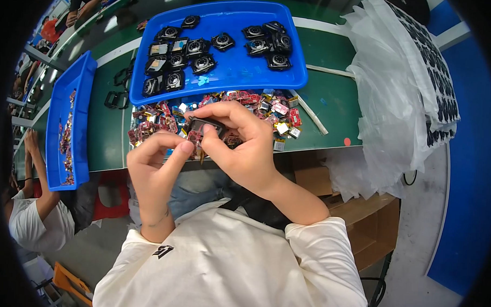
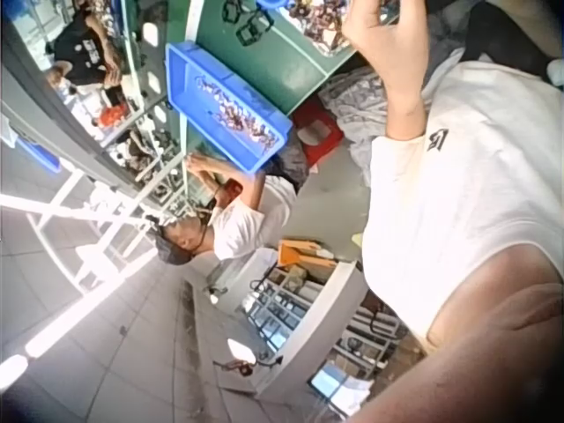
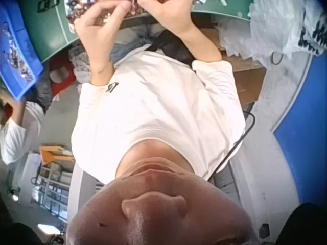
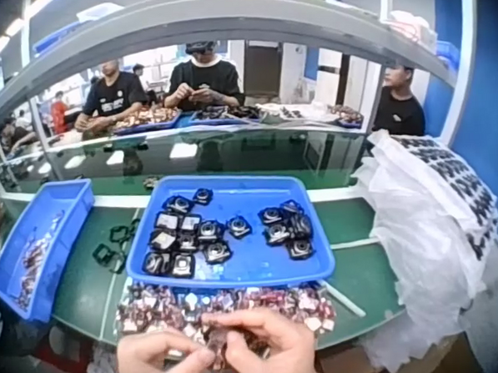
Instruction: Manually assembling internal components into smartwatch shells on a factory production line.
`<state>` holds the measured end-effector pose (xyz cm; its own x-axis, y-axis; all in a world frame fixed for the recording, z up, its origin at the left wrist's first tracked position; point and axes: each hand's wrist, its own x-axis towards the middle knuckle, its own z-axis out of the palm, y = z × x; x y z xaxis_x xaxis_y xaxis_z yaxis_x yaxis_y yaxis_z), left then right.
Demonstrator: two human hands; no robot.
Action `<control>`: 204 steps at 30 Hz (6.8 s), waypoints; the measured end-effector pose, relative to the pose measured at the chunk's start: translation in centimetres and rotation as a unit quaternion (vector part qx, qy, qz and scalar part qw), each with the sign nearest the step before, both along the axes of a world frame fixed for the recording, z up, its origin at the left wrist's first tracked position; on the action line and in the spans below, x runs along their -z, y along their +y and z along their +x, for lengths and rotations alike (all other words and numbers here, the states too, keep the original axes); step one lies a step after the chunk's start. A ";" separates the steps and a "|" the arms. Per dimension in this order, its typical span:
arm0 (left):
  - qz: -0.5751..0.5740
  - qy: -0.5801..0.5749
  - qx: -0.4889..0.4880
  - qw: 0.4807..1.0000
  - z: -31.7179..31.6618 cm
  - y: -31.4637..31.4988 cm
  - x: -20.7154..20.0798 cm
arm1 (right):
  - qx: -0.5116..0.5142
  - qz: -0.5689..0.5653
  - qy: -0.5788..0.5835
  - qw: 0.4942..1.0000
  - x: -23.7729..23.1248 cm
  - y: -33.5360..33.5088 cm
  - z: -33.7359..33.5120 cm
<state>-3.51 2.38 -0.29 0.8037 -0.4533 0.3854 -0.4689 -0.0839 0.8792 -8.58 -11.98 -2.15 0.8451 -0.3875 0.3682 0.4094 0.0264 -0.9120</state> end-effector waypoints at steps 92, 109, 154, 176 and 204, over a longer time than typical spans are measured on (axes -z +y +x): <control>-0.025 -0.177 -0.079 0.981 3.7 0.4 1.8 | 0.099 -0.331 -0.044 0.938 -0.3 -1.6 1.3; -0.034 -0.171 0.003 0.985 2.6 0.3 1.3 | -0.043 0.034 -0.013 0.998 -0.3 -0.5 0.8; -0.016 -0.216 -0.077 0.973 1.4 -0.2 1.2 | -0.015 -0.225 0.016 0.974 0.1 -0.8 0.1; -0.039 -0.025 0.028 0.998 1.6 0.4 1.8 | -0.025 -0.066 0.068 0.995 0.3 -0.8 -0.1; -0.151 0.281 0.142 0.937 1.2 0.3 1.6 | -0.158 0.057 0.083 0.982 -0.8 -0.7 -1.1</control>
<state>-2.35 2.64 -1.94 0.7819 -0.6178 0.0829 0.1096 0.2672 0.9574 -9.65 -12.69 -1.31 0.9748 -0.1259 0.1844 0.2098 0.2340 -0.9493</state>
